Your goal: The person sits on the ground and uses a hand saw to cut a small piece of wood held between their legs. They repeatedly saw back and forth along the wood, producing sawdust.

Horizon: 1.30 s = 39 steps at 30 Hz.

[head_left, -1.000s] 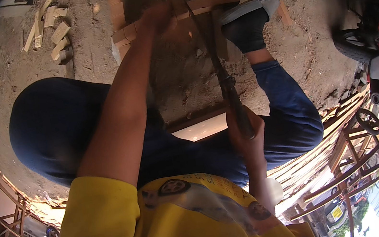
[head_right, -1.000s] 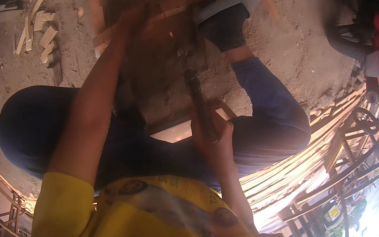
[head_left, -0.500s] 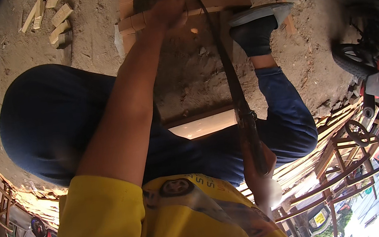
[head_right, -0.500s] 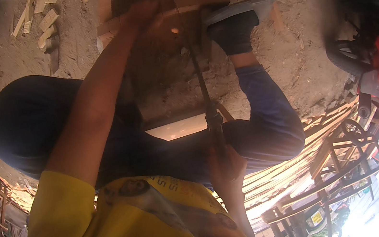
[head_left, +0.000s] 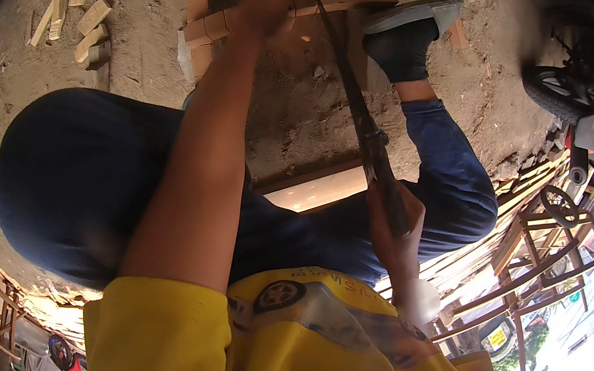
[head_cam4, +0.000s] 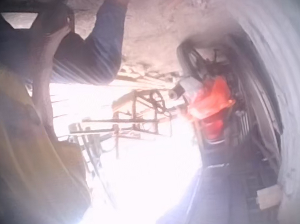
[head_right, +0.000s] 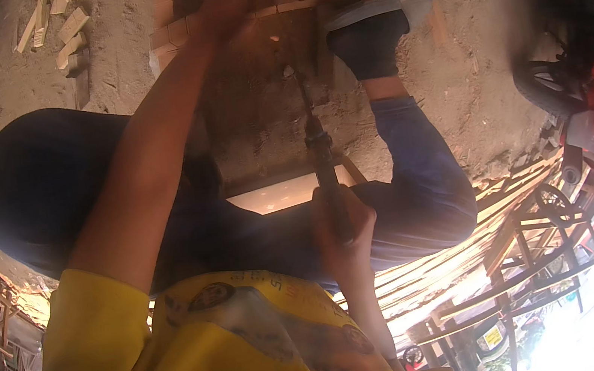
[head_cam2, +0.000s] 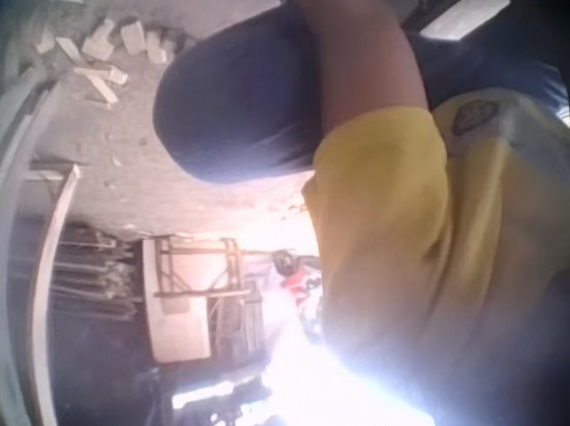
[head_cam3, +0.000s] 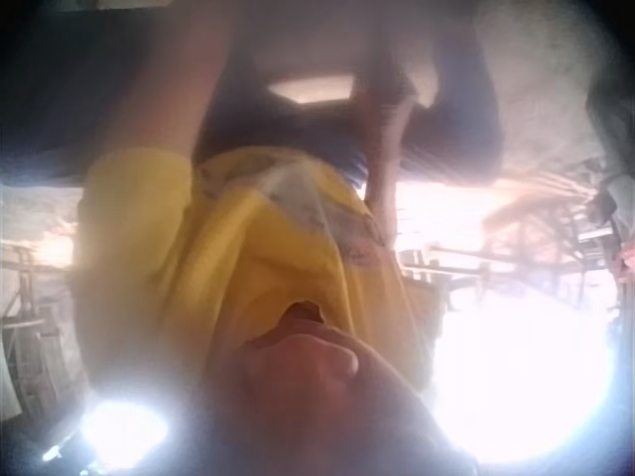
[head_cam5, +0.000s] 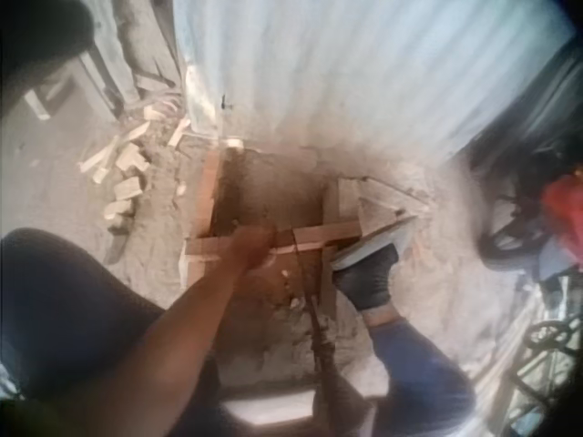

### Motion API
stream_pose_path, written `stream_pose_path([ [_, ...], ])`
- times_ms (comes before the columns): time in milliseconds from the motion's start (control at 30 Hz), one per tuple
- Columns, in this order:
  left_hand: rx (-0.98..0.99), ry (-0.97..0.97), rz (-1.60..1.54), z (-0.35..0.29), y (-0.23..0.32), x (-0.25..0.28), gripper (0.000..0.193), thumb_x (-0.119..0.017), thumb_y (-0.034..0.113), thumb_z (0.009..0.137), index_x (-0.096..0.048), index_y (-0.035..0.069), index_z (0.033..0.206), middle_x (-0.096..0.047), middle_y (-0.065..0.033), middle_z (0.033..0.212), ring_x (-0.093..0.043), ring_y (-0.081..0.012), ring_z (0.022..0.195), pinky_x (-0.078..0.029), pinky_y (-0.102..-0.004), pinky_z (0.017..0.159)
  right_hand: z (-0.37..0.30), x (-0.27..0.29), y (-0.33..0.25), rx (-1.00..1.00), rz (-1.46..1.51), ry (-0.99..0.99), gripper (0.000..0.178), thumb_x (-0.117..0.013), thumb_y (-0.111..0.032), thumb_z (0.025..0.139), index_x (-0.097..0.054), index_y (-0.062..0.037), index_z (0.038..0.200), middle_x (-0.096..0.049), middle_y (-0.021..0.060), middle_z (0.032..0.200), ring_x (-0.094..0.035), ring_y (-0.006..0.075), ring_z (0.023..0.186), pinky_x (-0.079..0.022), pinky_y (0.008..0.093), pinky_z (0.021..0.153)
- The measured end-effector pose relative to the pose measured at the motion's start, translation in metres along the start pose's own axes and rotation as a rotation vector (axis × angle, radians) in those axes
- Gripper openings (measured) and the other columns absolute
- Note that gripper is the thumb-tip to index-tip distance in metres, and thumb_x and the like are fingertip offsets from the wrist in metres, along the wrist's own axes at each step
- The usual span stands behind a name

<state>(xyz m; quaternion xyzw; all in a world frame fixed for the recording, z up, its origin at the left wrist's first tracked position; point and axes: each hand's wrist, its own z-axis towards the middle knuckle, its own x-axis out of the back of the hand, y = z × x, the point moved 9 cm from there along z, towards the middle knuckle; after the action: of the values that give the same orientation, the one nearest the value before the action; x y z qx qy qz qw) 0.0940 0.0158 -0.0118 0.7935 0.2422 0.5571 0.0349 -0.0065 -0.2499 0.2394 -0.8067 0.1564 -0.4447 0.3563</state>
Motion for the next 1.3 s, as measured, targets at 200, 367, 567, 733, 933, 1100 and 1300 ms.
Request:
stream_pose_path([
  [200,-0.069,0.39,-0.073,0.004,-0.012,-0.001,0.034,-0.067,0.028,0.075,-0.064,0.006,0.101,-0.069,-0.016,0.089,-0.067,-0.0353,0.087,-0.054,-0.0466,0.079,0.055,-0.016,0.004,0.033,0.066,0.053,0.011,-0.061,-0.003,0.086,-0.056,0.0028,0.078,-0.05,0.0063,0.06,-0.045,0.0101,0.052,-0.038,0.0294,0.047],
  [367,0.009,0.077,-0.065,-0.002,-0.009,0.008,0.05,-0.07,0.034,0.075,-0.055,0.007,0.115,-0.065,-0.0169,0.105,-0.063,-0.0351,0.099,-0.052,-0.0465,0.083,0.01,-0.002,0.003,0.08,0.02,0.081,0.014,-0.059,-0.003,0.086,-0.054,0.0018,0.074,-0.047,0.0054,0.057,-0.041,0.0094,0.05,-0.035,0.0304,0.046],
  [567,-0.022,0.077,-0.135,0.012,-0.009,-0.005,0.062,-0.074,0.038,0.071,-0.053,0.008,0.121,-0.064,-0.0174,0.109,-0.062,-0.0355,0.102,-0.05,-0.0464,0.086,0.07,-0.023,0.007,0.011,0.11,0.029,0.006,-0.06,-0.001,0.085,-0.056,0.0027,0.08,-0.05,0.006,0.06,-0.042,0.0089,0.052,-0.035,0.0293,0.047],
  [733,-0.022,0.213,-0.23,0.006,-0.015,0.0,0.055,-0.072,0.035,0.07,-0.056,0.007,0.115,-0.065,-0.0181,0.103,-0.063,-0.0357,0.099,-0.05,-0.0463,0.086,0.022,-0.002,0.025,0.076,0.018,0.076,0.018,-0.06,-0.01,0.091,-0.058,0.0037,0.079,-0.05,0.0011,0.059,-0.04,0.0046,0.057,-0.033,0.0276,0.048],
  [933,0.003,0.231,-0.251,0.003,-0.009,0.007,0.043,-0.069,0.033,0.07,-0.061,0.007,0.103,-0.067,-0.0174,0.096,-0.064,-0.0343,0.094,-0.052,-0.0459,0.082,0.065,-0.022,0.017,-0.088,0.101,-0.013,0.012,-0.059,-0.001,0.088,-0.055,0.0016,0.077,-0.053,0.0065,0.062,-0.048,0.0092,0.056,-0.038,0.0284,0.05],
  [1100,0.009,0.201,-0.153,-0.002,-0.003,0.013,0.04,-0.068,0.031,0.072,-0.064,0.007,0.103,-0.068,-0.0156,0.098,-0.065,-0.0332,0.094,-0.052,-0.0445,0.083,0.016,0.001,0.019,-0.011,0.015,0.02,0.009,-0.059,-0.001,0.087,-0.057,0.0046,0.081,-0.054,0.0072,0.063,-0.052,0.0098,0.06,-0.042,0.0288,0.053],
  [1300,0.02,0.258,-0.127,-0.002,-0.003,0.014,0.028,-0.066,0.029,0.076,-0.069,0.008,0.094,-0.069,-0.0145,0.091,-0.068,-0.0307,0.087,-0.054,-0.043,0.078,0.09,-0.032,0.018,0.006,0.112,-0.025,0.01,-0.06,-0.003,0.086,-0.056,0.0025,0.079,-0.05,0.004,0.062,-0.044,0.0067,0.057,-0.037,0.0267,0.05],
])
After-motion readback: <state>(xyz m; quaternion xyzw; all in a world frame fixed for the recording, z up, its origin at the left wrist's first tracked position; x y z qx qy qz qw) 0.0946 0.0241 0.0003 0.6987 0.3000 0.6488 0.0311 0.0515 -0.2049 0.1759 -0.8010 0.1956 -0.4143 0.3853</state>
